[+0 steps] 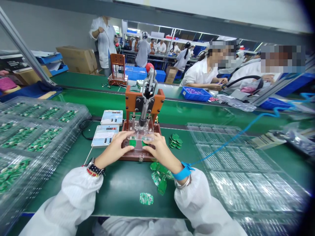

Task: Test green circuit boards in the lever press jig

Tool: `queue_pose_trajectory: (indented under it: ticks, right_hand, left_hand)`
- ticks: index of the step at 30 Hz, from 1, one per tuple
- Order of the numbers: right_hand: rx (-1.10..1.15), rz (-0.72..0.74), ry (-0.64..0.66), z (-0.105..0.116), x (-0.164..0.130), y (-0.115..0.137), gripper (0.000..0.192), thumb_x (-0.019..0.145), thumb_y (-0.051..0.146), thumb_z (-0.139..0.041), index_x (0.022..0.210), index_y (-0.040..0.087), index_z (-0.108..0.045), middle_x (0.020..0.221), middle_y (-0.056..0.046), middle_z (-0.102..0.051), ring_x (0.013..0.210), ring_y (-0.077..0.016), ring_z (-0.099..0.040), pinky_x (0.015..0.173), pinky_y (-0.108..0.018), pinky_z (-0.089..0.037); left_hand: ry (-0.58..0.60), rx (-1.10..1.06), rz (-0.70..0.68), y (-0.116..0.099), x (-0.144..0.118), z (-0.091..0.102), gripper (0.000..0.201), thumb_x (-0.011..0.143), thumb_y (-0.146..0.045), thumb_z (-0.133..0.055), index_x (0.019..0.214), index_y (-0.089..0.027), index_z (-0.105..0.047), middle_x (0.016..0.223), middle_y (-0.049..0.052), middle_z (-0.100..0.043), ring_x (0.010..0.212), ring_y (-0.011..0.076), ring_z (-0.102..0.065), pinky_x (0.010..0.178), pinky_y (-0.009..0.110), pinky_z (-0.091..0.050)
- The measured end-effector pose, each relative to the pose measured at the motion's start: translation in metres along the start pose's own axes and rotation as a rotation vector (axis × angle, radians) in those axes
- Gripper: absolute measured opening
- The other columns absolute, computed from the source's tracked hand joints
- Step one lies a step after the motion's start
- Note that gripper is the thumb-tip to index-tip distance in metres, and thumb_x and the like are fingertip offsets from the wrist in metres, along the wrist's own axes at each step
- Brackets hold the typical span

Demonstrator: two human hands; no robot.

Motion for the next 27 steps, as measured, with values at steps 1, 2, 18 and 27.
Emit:
queue_pose_trajectory:
  ticks: [1,2,18,27]
  right_hand:
    - [0.005,0.004,0.003,0.000,0.000,0.000,0.021,0.082,0.027,-0.066,0.101,0.018,-0.070,0.121,-0.008,-0.061,0.117,-0.0261,-0.045,0.096,-0.046,-0.037]
    - [0.016,0.014,0.003,0.001,-0.001,-0.001,0.021,0.082,0.027,-0.066,0.101,0.018,-0.070,0.122,-0.009,-0.060,0.118,-0.0261,-0.045,0.097,-0.047,-0.037]
    - [0.369,0.092,-0.718,0.121,0.025,0.003,0.015,0.085,0.029,-0.058,0.092,0.021,-0.069,0.103,-0.006,-0.068,0.101,-0.0195,-0.063,0.089,-0.039,-0.051]
    - [0.676,0.017,-0.594,0.174,0.116,0.048,0.019,0.095,0.025,-0.042,0.099,0.016,-0.059,0.091,-0.003,-0.066,0.082,-0.0100,-0.065,0.067,-0.021,-0.051]
  left_hand:
    - [0.000,0.009,0.008,0.000,0.000,0.000,0.049,0.084,-0.027,-0.060,0.131,-0.025,-0.047,0.131,0.008,-0.052,0.123,0.0252,-0.044,0.105,0.045,-0.032]
    - [-0.004,0.024,0.017,0.000,0.000,0.001,0.049,0.084,-0.026,-0.060,0.131,-0.026,-0.047,0.131,0.008,-0.051,0.124,0.0255,-0.043,0.105,0.046,-0.031]
    - [0.036,0.129,0.090,0.002,0.000,-0.002,0.057,0.083,-0.029,-0.061,0.136,-0.028,-0.042,0.130,0.007,-0.052,0.122,0.0280,-0.043,0.103,0.047,-0.031]
    - [0.016,0.351,-0.068,-0.013,-0.001,0.003,0.052,0.088,-0.032,-0.053,0.137,-0.021,-0.040,0.122,0.013,-0.053,0.125,0.0313,-0.037,0.102,0.050,-0.029]
Point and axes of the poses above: each hand's wrist, its own x-axis towards the middle knuckle, its own z-axis out of the back of the hand, y = z × x, the point moved 5 cm from there along x, towards the middle knuckle
